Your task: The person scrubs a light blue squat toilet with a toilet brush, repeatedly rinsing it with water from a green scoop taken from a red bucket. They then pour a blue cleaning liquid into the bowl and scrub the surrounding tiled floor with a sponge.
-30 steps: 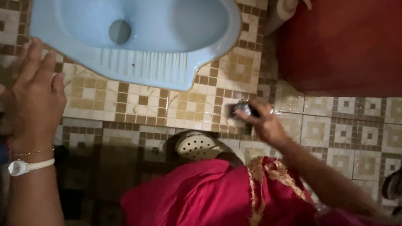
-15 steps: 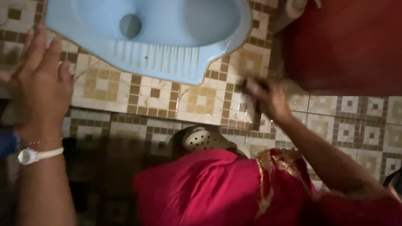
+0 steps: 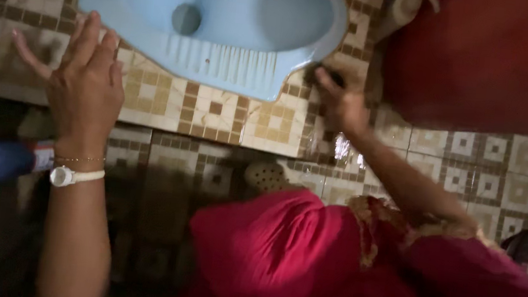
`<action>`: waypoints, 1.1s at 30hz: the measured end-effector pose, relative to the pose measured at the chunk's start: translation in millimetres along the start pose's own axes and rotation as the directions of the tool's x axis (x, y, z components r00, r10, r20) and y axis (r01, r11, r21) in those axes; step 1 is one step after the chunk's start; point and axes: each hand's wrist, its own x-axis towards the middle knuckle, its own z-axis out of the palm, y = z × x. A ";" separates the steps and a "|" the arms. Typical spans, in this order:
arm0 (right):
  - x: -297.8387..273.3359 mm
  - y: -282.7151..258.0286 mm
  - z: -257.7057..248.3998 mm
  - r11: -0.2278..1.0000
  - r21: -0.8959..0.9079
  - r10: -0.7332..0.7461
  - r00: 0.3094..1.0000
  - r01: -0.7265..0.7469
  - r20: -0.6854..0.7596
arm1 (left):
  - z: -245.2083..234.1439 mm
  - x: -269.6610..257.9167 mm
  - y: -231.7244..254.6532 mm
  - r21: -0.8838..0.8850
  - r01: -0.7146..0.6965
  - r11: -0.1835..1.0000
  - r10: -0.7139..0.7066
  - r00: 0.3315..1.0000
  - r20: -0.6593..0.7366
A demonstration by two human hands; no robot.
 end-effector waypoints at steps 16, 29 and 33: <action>-63.5 -1.4 3.4 0.938 0.145 -0.289 0.942 0.314 -0.171 | 73.2 4.5 13.9 0.470 -0.323 0.822 0.227 0.941 0.250; -69.3 -40.1 -13.2 0.401 0.856 0.168 0.945 -0.327 0.282 | 111.2 -16.2 86.3 0.379 -0.481 0.790 0.250 0.819 0.517; -93.8 -19.8 -50.1 0.746 0.595 0.188 0.952 -0.299 0.242 | 103.5 -21.5 83.1 0.359 -0.461 0.811 0.265 0.838 0.478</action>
